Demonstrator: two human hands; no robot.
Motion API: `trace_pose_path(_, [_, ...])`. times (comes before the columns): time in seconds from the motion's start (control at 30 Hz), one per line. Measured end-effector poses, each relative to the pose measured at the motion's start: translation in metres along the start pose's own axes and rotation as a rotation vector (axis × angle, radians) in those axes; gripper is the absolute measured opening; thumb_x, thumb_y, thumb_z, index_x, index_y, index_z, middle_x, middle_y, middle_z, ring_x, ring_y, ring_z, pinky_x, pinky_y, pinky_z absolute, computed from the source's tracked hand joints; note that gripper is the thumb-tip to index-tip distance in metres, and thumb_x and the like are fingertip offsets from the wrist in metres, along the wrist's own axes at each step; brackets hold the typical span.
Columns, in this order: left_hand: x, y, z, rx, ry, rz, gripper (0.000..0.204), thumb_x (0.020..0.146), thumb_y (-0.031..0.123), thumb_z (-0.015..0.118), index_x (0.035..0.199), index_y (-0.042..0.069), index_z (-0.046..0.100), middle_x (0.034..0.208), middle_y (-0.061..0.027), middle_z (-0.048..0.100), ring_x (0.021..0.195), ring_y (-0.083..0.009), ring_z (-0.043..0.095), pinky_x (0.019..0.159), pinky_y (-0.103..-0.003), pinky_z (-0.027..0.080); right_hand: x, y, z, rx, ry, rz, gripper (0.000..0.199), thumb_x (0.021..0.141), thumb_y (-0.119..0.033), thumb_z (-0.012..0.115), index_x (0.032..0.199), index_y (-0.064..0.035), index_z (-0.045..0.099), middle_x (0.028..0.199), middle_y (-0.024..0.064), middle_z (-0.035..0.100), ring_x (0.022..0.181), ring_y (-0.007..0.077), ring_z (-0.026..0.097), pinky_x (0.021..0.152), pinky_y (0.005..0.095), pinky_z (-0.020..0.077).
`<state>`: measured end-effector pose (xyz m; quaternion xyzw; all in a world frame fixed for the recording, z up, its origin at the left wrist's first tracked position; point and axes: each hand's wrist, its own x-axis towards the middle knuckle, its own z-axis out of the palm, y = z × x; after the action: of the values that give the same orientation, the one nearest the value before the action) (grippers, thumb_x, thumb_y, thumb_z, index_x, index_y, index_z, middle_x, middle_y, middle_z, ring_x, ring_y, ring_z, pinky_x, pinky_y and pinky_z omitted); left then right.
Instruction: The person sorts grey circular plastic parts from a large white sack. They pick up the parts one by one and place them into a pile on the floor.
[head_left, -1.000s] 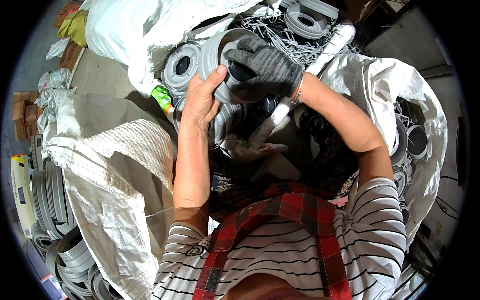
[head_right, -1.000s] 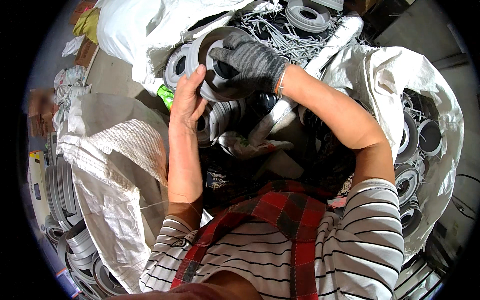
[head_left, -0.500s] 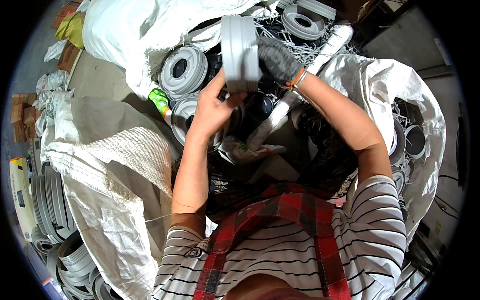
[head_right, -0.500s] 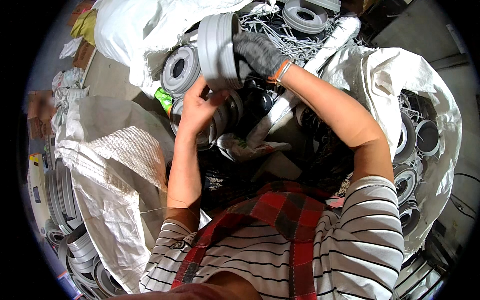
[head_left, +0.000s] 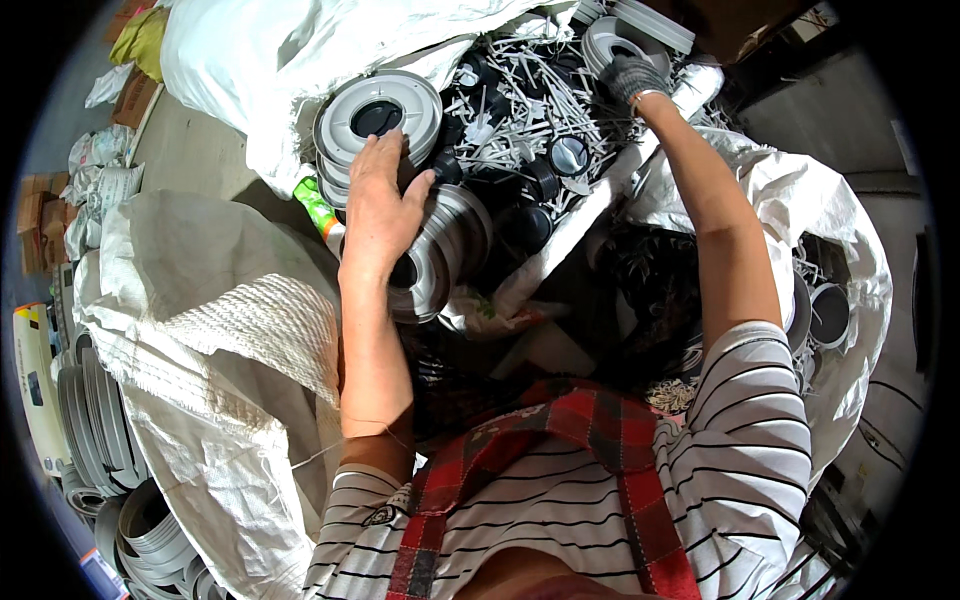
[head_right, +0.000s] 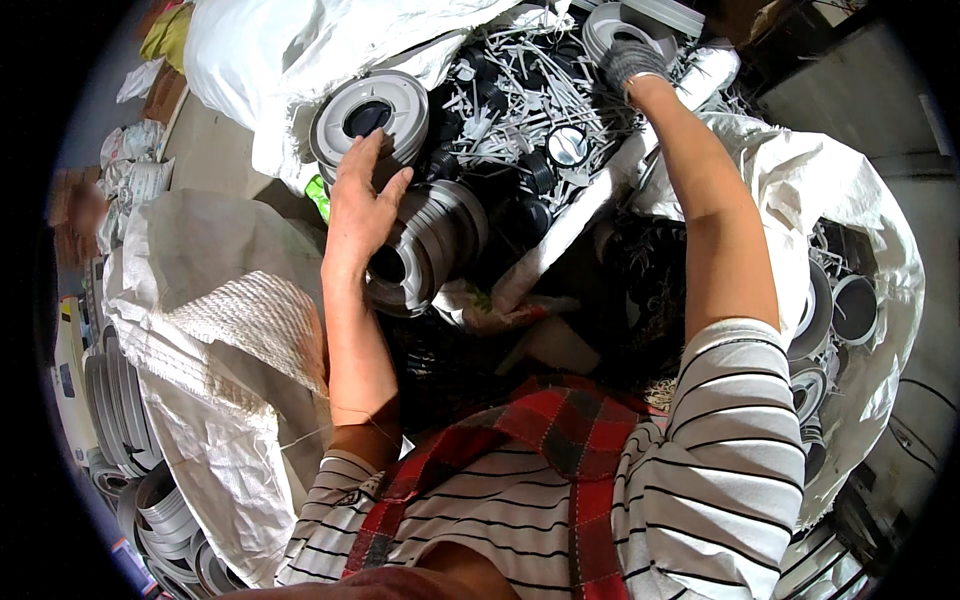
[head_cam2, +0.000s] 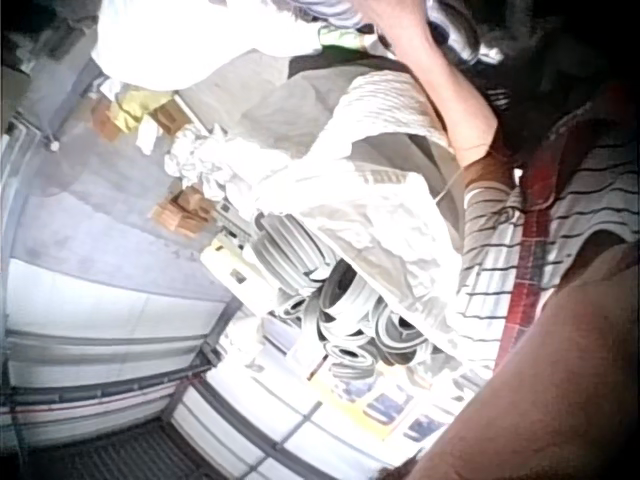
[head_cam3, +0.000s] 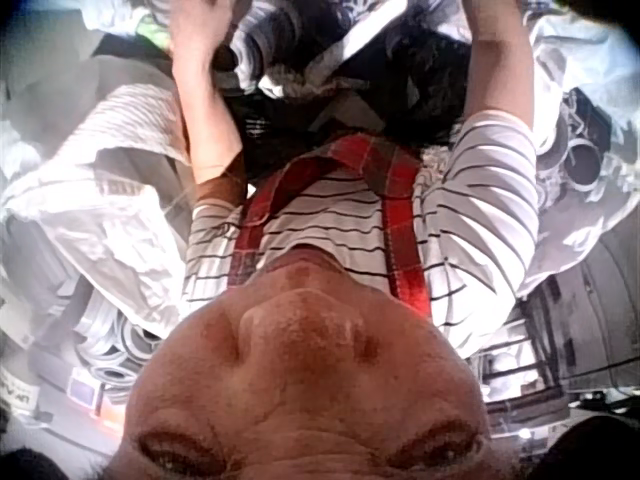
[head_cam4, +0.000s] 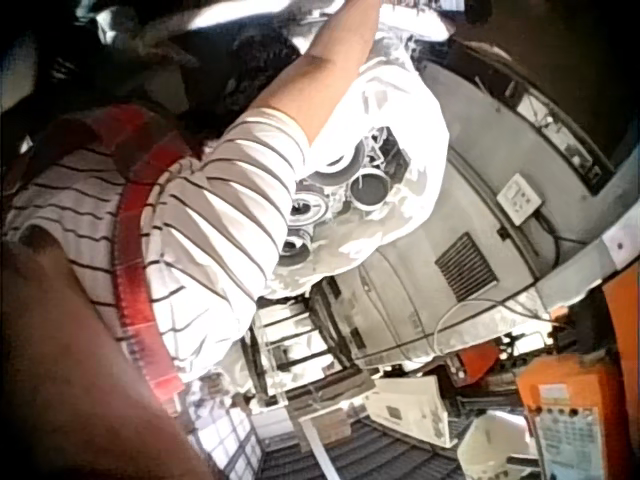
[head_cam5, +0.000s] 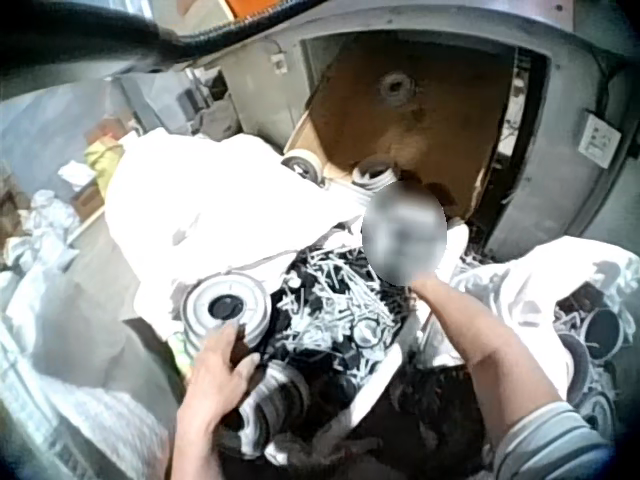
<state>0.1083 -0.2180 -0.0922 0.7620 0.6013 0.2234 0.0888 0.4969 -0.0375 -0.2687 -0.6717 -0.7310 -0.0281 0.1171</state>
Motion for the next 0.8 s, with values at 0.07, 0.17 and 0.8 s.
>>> trace_pose_path(0.07, [0.004,0.004,0.004,-0.184,0.062,-0.082,0.049,0.078,0.014,0.067,0.122,0.0,0.051,0.118,-0.0205,0.055,0.111,-0.0262,0.052,0.094,-0.033,0.04,0.002,-0.002,-0.003,-0.002,-0.165,-0.002,0.034,0.08,-0.035,0.052,0.097,-0.0066,0.06,0.098,0.0191,0.061,0.093,0.0358,0.057,0.08,0.0453,0.0444])
trace_pose_path(0.17, [0.004,0.018,0.006,-0.705,0.011,-0.289,0.041,0.082,0.015,0.064,0.114,-0.007,0.054,0.114,-0.0176,0.057,0.102,-0.0271,0.058,0.089,-0.033,0.045,-0.018,-0.057,-0.063,0.066,0.047,-0.079,0.029,0.083,-0.03,0.051,0.093,-0.0042,0.059,0.091,0.0186,0.062,0.087,0.0379,0.058,0.076,0.0454,0.0444])
trace_pose_path(0.8, [0.006,0.031,0.028,-1.33,-0.04,-0.668,0.037,0.071,0.022,0.075,0.098,0.002,0.061,0.09,-0.0026,0.062,0.081,-0.0114,0.057,0.076,-0.027,0.043,0.025,-0.087,0.011,-0.048,-0.044,-0.016,0.027,0.077,-0.017,0.049,0.094,-0.0044,0.064,0.096,0.0204,0.063,0.094,0.0351,0.06,0.084,0.0461,0.0468])
